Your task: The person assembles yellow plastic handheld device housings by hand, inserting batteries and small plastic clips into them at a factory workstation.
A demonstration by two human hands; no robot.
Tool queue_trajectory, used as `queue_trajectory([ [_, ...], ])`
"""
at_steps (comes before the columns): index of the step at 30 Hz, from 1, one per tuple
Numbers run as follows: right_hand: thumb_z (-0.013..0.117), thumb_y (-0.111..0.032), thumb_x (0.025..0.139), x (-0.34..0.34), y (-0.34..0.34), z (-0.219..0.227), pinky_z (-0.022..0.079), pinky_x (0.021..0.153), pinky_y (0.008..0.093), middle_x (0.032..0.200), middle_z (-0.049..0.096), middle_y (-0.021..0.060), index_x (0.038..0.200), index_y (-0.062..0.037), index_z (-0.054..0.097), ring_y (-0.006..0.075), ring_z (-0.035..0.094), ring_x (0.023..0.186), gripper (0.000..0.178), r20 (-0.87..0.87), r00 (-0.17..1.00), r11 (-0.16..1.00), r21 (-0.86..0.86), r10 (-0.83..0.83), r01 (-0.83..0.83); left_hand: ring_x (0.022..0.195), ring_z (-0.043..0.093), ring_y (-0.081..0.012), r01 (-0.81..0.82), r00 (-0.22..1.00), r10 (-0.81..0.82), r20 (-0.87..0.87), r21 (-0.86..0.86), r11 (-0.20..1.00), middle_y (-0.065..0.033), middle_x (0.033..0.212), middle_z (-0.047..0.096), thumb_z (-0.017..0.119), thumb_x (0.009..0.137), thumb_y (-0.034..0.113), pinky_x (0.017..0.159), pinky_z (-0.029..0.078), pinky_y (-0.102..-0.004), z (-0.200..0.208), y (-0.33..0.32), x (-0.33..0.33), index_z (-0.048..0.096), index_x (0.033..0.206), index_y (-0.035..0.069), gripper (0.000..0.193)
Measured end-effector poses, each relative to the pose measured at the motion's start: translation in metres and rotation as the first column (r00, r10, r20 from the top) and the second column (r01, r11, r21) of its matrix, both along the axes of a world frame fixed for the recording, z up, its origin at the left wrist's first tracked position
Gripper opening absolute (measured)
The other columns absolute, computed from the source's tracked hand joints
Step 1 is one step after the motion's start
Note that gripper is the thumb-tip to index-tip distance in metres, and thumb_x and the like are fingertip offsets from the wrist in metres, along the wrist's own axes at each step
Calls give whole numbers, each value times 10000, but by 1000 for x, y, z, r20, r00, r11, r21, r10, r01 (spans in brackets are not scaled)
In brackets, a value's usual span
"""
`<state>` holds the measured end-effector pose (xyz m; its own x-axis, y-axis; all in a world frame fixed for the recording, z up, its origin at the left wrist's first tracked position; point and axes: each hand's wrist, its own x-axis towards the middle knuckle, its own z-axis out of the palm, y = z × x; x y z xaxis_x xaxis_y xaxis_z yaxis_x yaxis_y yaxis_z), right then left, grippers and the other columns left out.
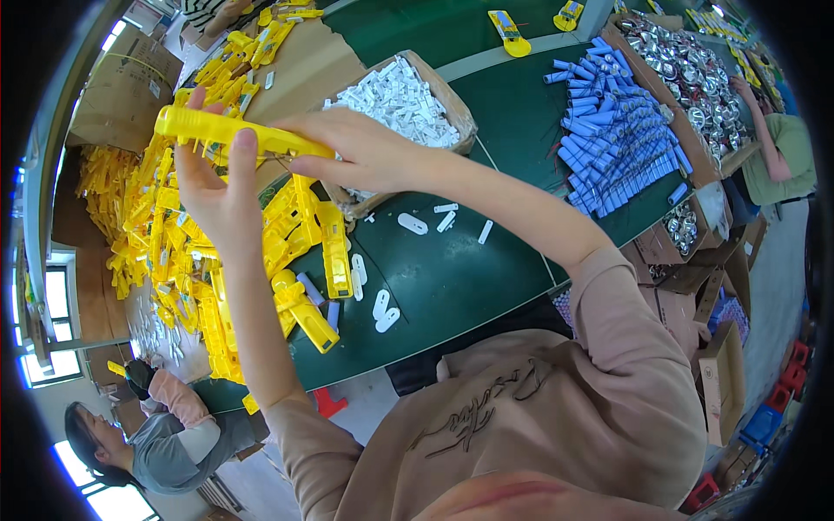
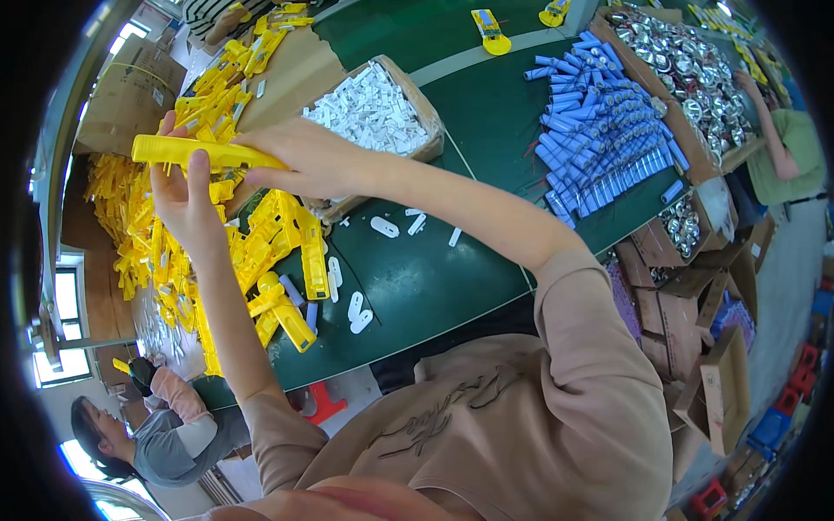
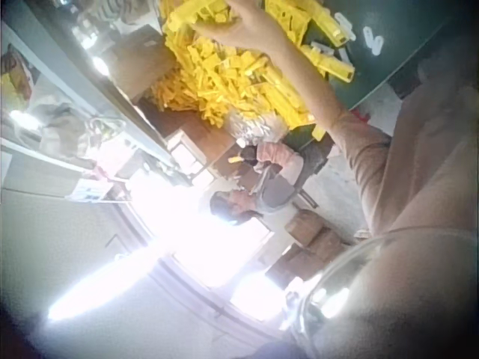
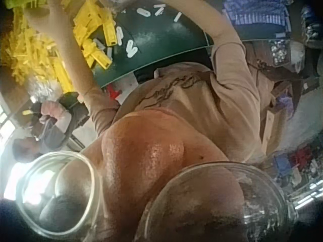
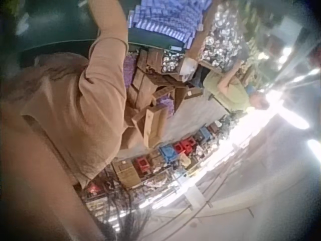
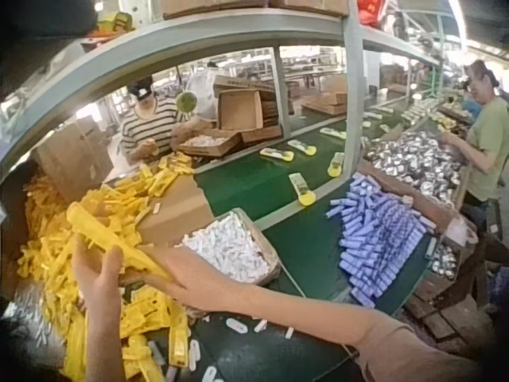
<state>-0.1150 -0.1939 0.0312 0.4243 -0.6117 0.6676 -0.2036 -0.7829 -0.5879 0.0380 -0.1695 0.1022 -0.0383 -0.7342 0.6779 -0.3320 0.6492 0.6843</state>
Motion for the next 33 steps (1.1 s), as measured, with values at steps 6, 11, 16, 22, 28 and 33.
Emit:
queue_trajectory([
  [6, 413, -362, 961, -21, 59, 8, 476, 732, 284, 1008, 617, 99, 1153, -25, 514, 168, 607, 874, 401, 550, 757, 559, 525, 353, -642, 1246, 420, -271, 432, 888, -342, -308, 300, 851, -179, 1351, 421, 505, 898, 431, 1013, 338, -424, -35, 29, 32, 366, 1323, -36, 646],
  [11, 375, -410, 964, -21, 89, 2, 509, 731, 308, 982, 627, 114, 1141, -20, 501, 196, 632, 834, 446, 741, 592, 248, 538, 316, -806, 1225, 453, -285, 727, 685, -523, -507, 432, 534, -204, 1320, 450, 543, 874, 447, 1010, 356, -433, -34, 65, 8, 388, 1300, -48, 671],
  [16, 351, -473, 959, -36, 84, -16, 495, 774, 286, 1010, 625, 118, 1189, -30, 489, 180, 634, 885, 518, 574, 758, 293, 700, 311, -651, 1086, 560, -303, 664, 729, -441, -523, 385, 641, -228, 1155, 561, 662, 810, 395, 915, 459, -416, -54, 72, 0, 394, 1282, -57, 706],
  [22, 484, -200, 832, -219, -65, -20, 489, 788, 366, 955, 649, 135, 1060, -106, 633, 277, 627, 888, 287, -306, 840, 844, 163, -448, 510, 1017, 592, -280, 518, 822, -262, -506, 472, 714, -218, 1095, 581, 675, 801, 408, 902, 468, -420, -74, 69, 16, 395, 1272, -51, 715],
  [28, 366, -487, 879, -319, -201, -99, 448, 898, 449, 1205, 503, 234, 1353, -292, 386, 376, 563, 1052, 513, -777, 269, 445, -16, -570, 896, 1007, 597, -273, 471, 855, -162, -493, 608, 639, -207, 1097, 587, 690, 783, 417, 896, 469, -433, -84, 48, 14, 398, 1262, -53, 731],
  [33, 396, -485, 876, -337, -240, -130, 449, 895, 438, 1155, 532, 201, 1319, -273, 421, 356, 560, 1059, 492, -777, 288, 469, -12, -560, 883, 979, 599, -261, 345, 901, -39, -431, 660, 667, -210, 1074, 593, 701, 765, 446, 876, 476, -409, -96, 25, 30, 402, 1260, -53, 764],
])
